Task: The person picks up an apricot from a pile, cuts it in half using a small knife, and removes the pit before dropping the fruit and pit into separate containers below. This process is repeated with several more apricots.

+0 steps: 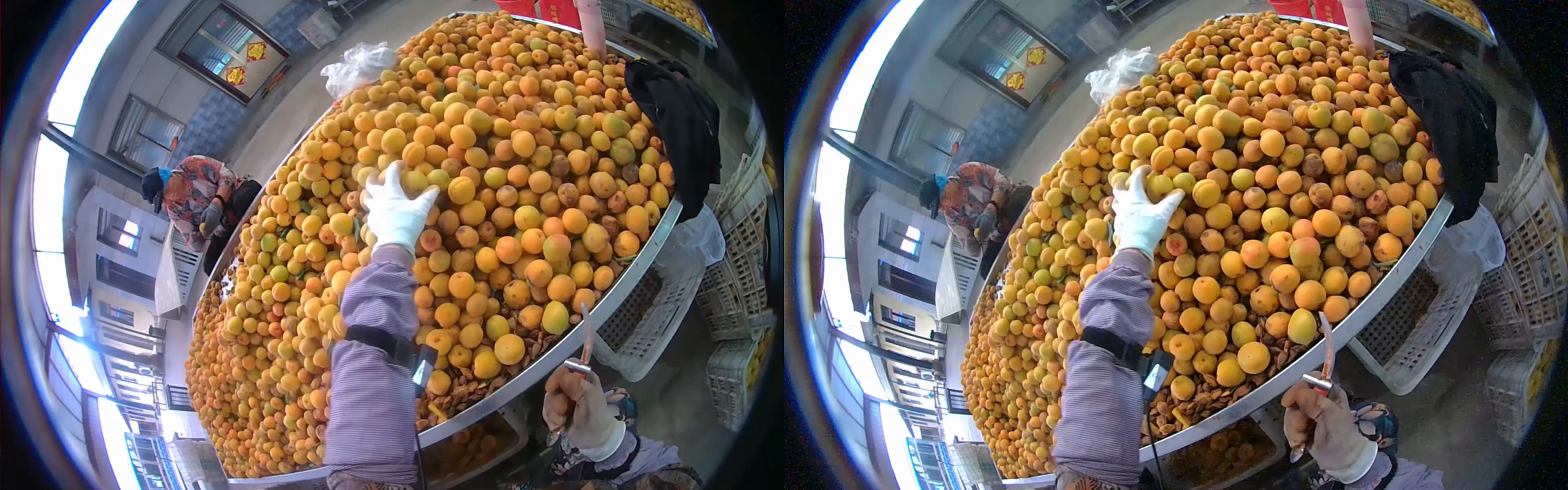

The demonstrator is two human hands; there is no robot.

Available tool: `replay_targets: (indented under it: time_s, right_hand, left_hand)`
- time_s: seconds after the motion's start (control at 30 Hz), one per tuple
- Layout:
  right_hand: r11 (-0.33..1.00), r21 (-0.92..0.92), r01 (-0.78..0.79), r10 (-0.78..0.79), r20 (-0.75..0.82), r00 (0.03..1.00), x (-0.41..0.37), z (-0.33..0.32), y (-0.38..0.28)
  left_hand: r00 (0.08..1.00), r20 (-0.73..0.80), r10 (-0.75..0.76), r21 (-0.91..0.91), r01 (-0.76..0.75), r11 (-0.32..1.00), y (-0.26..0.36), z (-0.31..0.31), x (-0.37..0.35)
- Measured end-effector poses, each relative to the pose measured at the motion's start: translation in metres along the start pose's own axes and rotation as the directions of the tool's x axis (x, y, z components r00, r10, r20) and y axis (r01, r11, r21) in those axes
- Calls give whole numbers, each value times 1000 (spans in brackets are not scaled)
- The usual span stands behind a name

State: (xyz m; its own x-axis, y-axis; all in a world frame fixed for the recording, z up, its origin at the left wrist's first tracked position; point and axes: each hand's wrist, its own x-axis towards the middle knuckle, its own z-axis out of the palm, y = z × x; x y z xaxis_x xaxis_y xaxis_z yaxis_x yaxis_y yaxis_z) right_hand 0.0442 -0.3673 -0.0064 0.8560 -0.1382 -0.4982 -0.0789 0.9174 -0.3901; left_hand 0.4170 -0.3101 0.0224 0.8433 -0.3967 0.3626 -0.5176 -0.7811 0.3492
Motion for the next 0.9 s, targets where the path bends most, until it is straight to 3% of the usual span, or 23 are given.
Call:
replay_targets:
  time_s: [0.1,0.23,0.33,0.4,0.5,0.6,0.77,0.9]
  right_hand:
    - [1000,-16,-13,13,36,999,1,-1,5]
    - [1000,21,-20,19,66,998,0,1,10]
    - [1000,15,19,-20,69,997,-5,-7,16]
    - [999,-38,12,-11,27,1000,-7,-12,18]
    - [995,-92,22,-20,31,999,-13,-12,23]
    - [995,-81,60,-47,153,987,-8,-11,30]
    - [997,-76,23,-15,106,994,-8,-4,32]
    - [992,-127,18,-11,55,998,-6,-1,34]
  left_hand:
    - [997,71,1,94,-8,996,5,-10,-7]
    - [890,326,318,240,-403,883,8,-22,-34]
    - [895,309,322,249,-402,881,12,-34,-54]
    - [899,361,247,209,-337,918,13,-47,-71]
    - [903,276,330,146,-379,914,-8,-43,-97]
    - [914,252,319,129,-358,925,-5,-54,-119]
    - [913,127,388,114,-402,909,-3,-65,-152]
    - [918,121,377,95,-388,917,-4,-69,-164]
